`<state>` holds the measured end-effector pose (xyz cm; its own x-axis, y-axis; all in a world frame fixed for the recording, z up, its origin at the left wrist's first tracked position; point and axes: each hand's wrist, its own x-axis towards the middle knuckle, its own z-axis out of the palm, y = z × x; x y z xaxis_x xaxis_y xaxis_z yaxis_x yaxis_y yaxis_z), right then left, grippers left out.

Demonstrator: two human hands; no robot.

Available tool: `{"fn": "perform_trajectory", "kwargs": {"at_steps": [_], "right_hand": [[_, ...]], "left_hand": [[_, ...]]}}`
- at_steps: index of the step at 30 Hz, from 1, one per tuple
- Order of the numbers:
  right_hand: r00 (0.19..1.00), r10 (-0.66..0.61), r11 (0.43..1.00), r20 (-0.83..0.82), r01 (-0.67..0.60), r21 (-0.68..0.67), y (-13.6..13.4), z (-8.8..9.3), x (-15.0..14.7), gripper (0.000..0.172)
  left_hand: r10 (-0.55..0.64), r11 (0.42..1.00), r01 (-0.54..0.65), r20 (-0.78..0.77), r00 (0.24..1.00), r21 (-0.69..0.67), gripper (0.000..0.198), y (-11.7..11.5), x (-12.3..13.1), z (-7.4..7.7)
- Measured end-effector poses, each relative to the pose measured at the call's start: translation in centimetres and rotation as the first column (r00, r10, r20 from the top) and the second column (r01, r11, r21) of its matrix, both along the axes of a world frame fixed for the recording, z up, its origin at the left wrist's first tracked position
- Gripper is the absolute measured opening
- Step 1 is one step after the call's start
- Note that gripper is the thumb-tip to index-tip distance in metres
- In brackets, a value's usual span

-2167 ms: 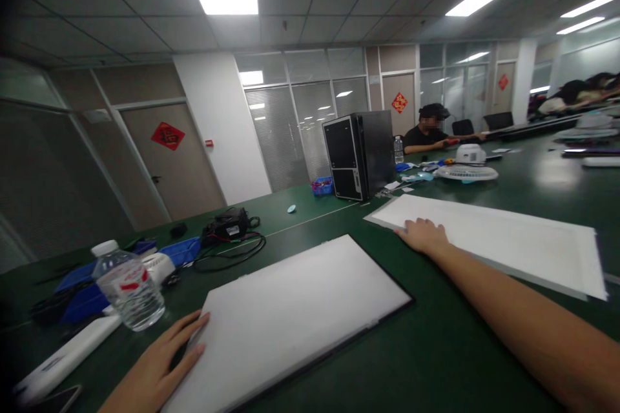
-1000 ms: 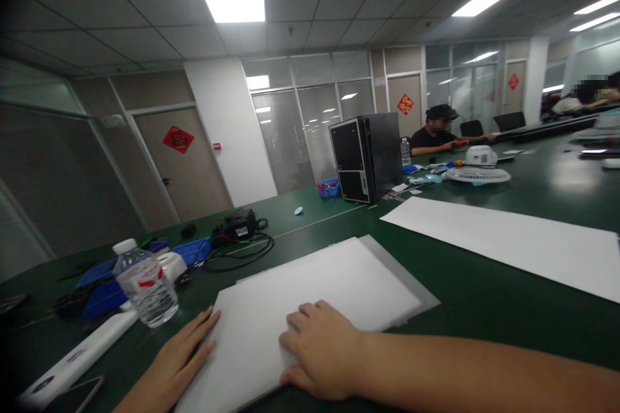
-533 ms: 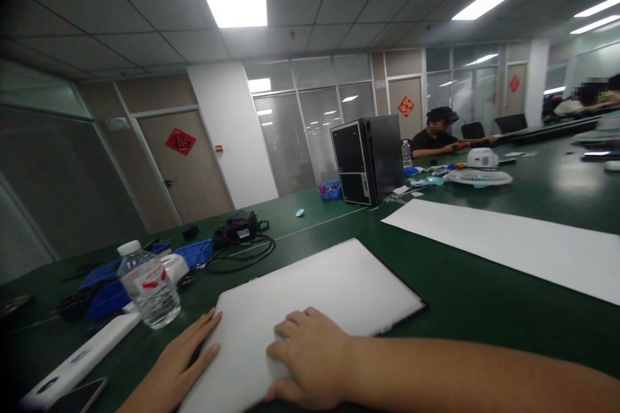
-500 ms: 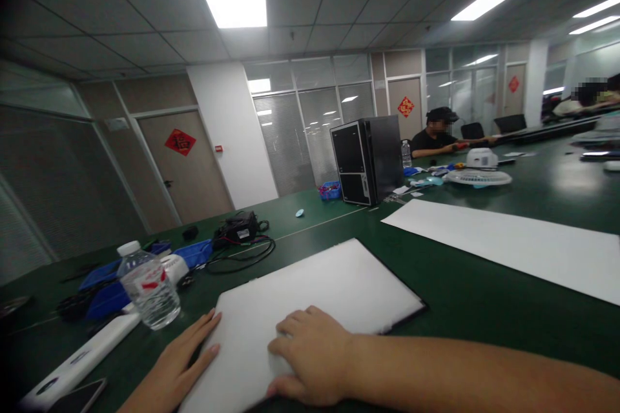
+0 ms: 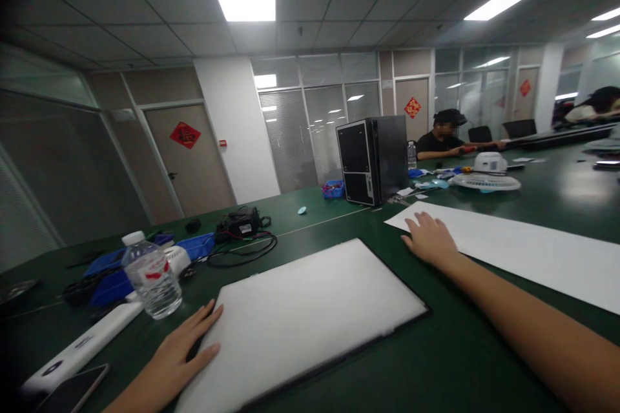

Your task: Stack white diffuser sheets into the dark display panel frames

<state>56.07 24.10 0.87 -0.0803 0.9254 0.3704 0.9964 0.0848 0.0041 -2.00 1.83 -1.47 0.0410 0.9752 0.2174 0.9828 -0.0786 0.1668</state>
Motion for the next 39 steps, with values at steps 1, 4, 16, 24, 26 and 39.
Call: {"fn": "perform_trajectory", "kwargs": {"at_steps": [1,4,16,24,26,39], "right_hand": [[0.997,-0.075,0.997,-0.013,0.075,-0.027,0.6,-0.6,1.8,0.064],[0.976,-0.215,0.969,-0.041,0.208,-0.137,1.9,-2.4,5.5,0.071],[0.996,-0.087,0.983,0.008,0.087,-0.161,0.5,-0.9,3.4,0.04],[0.936,0.35,0.933,0.048,-0.343,-0.114,-5.6,2.2,-6.3,0.034],[0.872,0.486,0.868,0.046,-0.477,-0.137,-7.5,2.4,-8.6,0.032],[0.629,0.77,0.625,-0.109,-0.778,-0.068,-11.1,2.1,-12.6,0.038]], "left_hand": [[0.001,1.0,-0.001,0.003,1.0,0.002,0.067,0.1,0.1,-0.1],[0.0,1.0,0.0,0.006,1.0,0.011,0.065,0.5,0.4,-0.5],[-0.02,0.999,0.02,-0.011,1.0,0.028,0.061,0.9,0.9,-0.7],[-0.011,1.0,0.011,-0.01,1.0,0.026,0.061,0.4,0.9,-0.3],[-0.001,1.0,0.002,-0.014,1.0,0.014,0.061,0.4,1.1,-0.2],[-0.02,0.999,0.02,-0.003,1.0,0.043,0.06,0.8,0.7,-0.9]]}}
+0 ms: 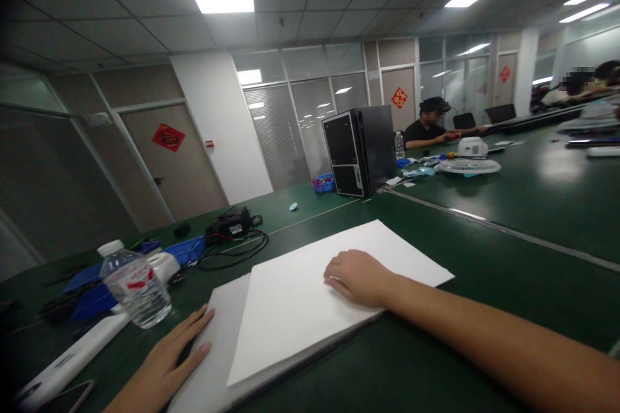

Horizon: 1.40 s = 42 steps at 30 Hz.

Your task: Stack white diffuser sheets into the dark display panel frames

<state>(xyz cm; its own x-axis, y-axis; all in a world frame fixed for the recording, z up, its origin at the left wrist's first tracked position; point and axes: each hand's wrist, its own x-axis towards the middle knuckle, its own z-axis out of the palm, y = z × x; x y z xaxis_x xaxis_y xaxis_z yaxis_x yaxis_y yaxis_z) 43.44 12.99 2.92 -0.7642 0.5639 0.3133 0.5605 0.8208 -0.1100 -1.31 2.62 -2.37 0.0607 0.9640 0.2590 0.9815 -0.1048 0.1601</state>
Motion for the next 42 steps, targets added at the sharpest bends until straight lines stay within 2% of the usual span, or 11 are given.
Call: {"fn": "perform_trajectory", "kwargs": {"at_steps": [2,4,6,10,13,17,27,38,40,42], "right_hand": [[0.983,-0.178,0.983,0.052,0.175,0.06,0.9,-0.3,0.6,0.038],[0.963,-0.26,0.964,0.076,0.254,0.08,1.5,-0.5,1.1,0.038],[0.974,-0.217,0.976,0.061,0.215,0.039,1.5,-0.6,1.2,0.04],[0.998,-0.042,0.994,-0.045,0.037,-0.103,0.8,-0.6,0.8,0.044],[0.994,-0.065,0.995,-0.084,0.059,-0.077,0.5,-0.6,0.4,0.046],[0.994,-0.104,0.99,-0.035,0.101,-0.095,0.3,-0.6,0.4,0.043],[0.991,0.115,0.979,-0.068,-0.125,-0.162,-0.2,-0.9,-0.1,0.04],[0.983,0.172,0.966,-0.071,-0.182,-0.181,-0.1,-0.6,0.3,0.04],[0.986,0.15,0.972,-0.076,-0.161,-0.169,0.4,-0.7,0.6,0.041],[0.993,0.072,0.987,-0.099,-0.085,-0.137,1.4,-0.9,1.3,0.042]], "left_hand": [[0.006,1.0,-0.006,-0.004,1.0,-0.021,0.061,0.0,-0.1,0.0],[0.01,0.999,-0.01,-0.007,1.0,-0.04,0.061,-0.1,-0.1,0.1],[0.009,0.999,-0.009,-0.005,1.0,-0.046,0.061,-0.1,-0.2,0.2],[0.008,0.998,-0.008,0.001,1.0,-0.058,0.06,-0.3,-0.1,0.4],[0.013,0.997,-0.013,-0.007,1.0,-0.075,0.062,-0.4,0.1,0.7],[0.015,0.997,-0.016,-0.013,1.0,-0.071,0.061,-0.6,0.2,0.9],[0.015,0.999,-0.015,-0.003,1.0,-0.03,0.057,-0.7,0.3,0.9],[0.001,1.0,-0.001,-0.008,1.0,-0.026,0.057,-0.4,-0.2,0.3],[0.0,1.0,0.0,-0.012,1.0,-0.027,0.056,-0.4,-0.1,0.5],[0.001,1.0,-0.002,-0.019,1.0,-0.021,0.055,-0.5,0.1,0.7]]}}
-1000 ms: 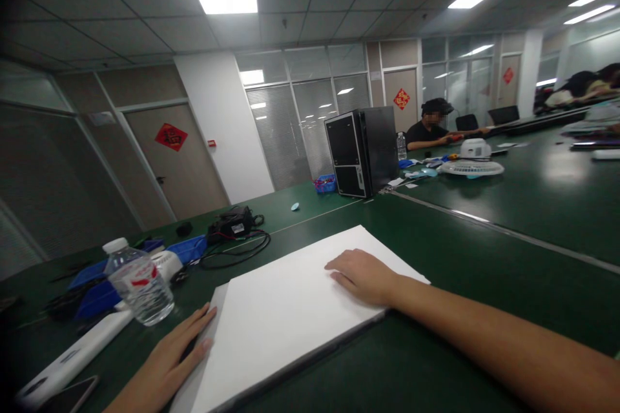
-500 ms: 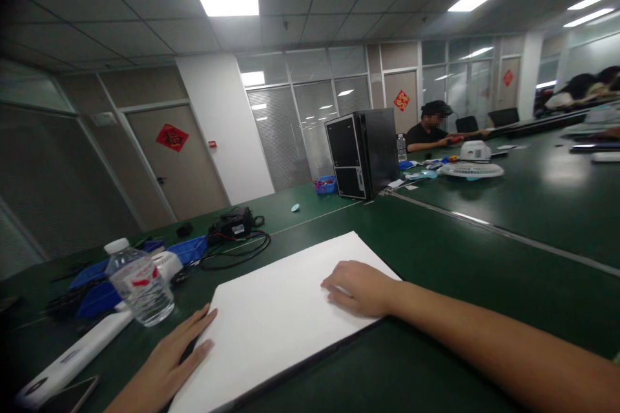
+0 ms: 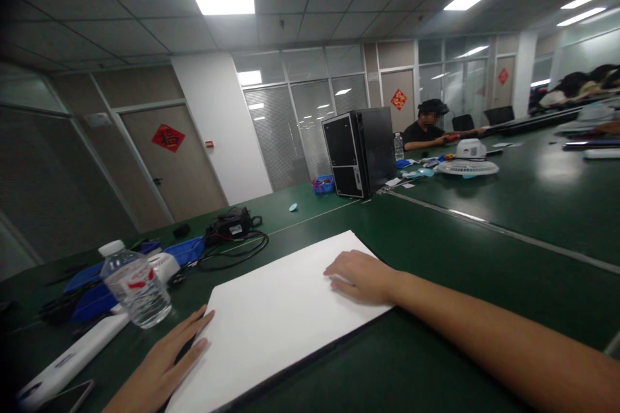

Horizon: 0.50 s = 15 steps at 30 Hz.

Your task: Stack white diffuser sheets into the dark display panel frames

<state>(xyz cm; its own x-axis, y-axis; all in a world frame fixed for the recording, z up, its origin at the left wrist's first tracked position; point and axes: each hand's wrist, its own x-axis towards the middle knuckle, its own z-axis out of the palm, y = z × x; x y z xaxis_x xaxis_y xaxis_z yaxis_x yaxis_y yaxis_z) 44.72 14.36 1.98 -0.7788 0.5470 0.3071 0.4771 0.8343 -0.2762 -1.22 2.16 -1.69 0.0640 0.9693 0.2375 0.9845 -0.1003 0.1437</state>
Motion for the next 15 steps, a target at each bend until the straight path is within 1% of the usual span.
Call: {"fn": "perform_trajectory", "kwargs": {"at_steps": [2,4,6,9,11,13,15], "right_hand": [[0.985,-0.169,0.985,-0.023,0.17,0.024,1.6,-0.4,1.1,0.042],[0.936,-0.353,0.935,-0.021,0.353,0.026,3.5,-0.9,2.6,0.044],[0.879,-0.477,0.879,0.002,0.477,0.016,5.4,-1.4,4.6,0.047],[0.835,-0.548,0.836,0.045,0.549,-0.009,7.4,-2.1,7.4,0.052],[0.825,-0.559,0.826,0.08,0.563,-0.03,8.1,-2.5,8.7,0.056],[0.826,-0.553,0.827,0.11,0.56,-0.046,8.5,-2.9,9.2,0.062],[0.828,-0.544,0.83,0.136,0.555,-0.054,8.7,-3.4,9.2,0.067]], "left_hand": [[0.003,1.0,-0.003,-0.006,1.0,0.008,0.055,-0.1,0.1,0.2],[0.005,1.0,-0.005,-0.008,1.0,0.009,0.055,-0.1,0.1,0.2],[0.004,1.0,-0.004,-0.004,1.0,0.003,0.056,-0.1,0.0,0.1],[0.012,1.0,-0.012,0.005,1.0,-0.001,0.058,0.0,-0.4,-0.3],[0.013,1.0,-0.013,0.011,1.0,0.001,0.06,0.0,-0.5,-0.6],[0.008,1.0,-0.008,0.016,1.0,-0.002,0.06,0.0,-0.5,-0.7],[0.013,1.0,-0.012,0.019,1.0,-0.011,0.06,0.0,-0.5,-0.6]]}}
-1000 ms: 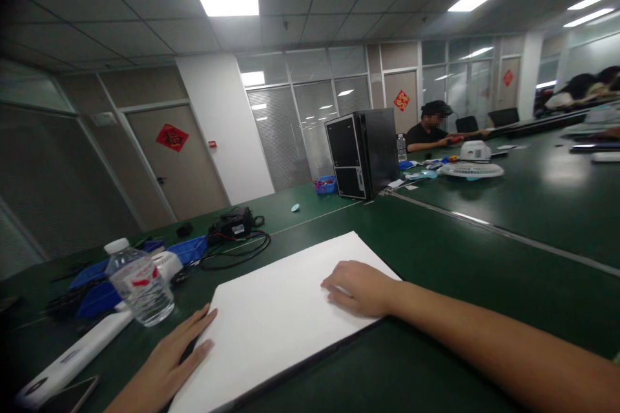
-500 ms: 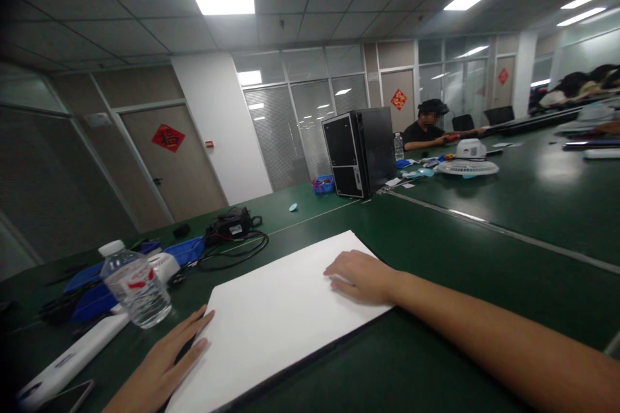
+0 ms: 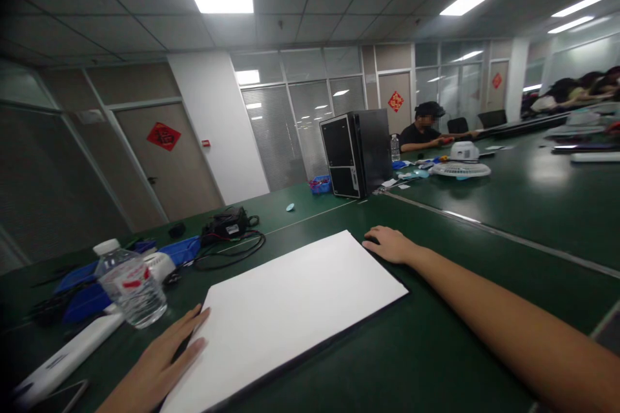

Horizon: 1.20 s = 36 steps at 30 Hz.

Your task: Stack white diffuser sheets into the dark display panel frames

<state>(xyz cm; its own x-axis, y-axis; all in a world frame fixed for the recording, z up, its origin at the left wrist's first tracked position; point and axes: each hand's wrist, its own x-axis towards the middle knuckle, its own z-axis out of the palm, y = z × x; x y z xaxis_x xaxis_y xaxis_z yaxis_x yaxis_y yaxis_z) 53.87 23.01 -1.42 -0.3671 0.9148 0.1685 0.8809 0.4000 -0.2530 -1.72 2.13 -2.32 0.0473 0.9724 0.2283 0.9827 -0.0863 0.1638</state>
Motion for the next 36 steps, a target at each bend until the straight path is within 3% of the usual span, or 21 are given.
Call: {"fn": "perform_trajectory", "kwargs": {"at_steps": [6,13,21,30,36], "right_hand": [[0.999,-0.012,0.999,0.04,0.014,-0.038,-0.2,-1.0,-0.8,0.076],[1.0,0.007,0.999,0.027,-0.006,-0.042,-0.6,-0.5,-0.7,0.075],[1.0,0.019,0.999,-0.019,-0.02,-0.032,-0.7,-0.3,-0.6,0.063],[0.998,0.004,1.0,-0.07,-0.006,-0.021,-1.0,0.0,-0.9,0.059],[0.98,-0.03,0.999,-0.196,0.023,-0.039,-1.2,-0.1,-2.2,0.051]], "left_hand": [[0.01,1.0,-0.01,0.025,1.0,-0.015,0.059,-0.1,-0.2,0.2],[0.026,1.0,-0.026,0.035,0.999,-0.015,0.058,-0.5,0.6,1.6],[0.02,0.999,-0.02,0.002,1.0,0.046,0.044,-0.4,0.8,2.5],[0.002,0.999,-0.001,-0.038,0.999,0.032,0.047,-0.7,1.1,3.1],[0.04,0.999,-0.038,-0.074,0.996,0.033,0.049,-0.5,1.2,3.1]]}}
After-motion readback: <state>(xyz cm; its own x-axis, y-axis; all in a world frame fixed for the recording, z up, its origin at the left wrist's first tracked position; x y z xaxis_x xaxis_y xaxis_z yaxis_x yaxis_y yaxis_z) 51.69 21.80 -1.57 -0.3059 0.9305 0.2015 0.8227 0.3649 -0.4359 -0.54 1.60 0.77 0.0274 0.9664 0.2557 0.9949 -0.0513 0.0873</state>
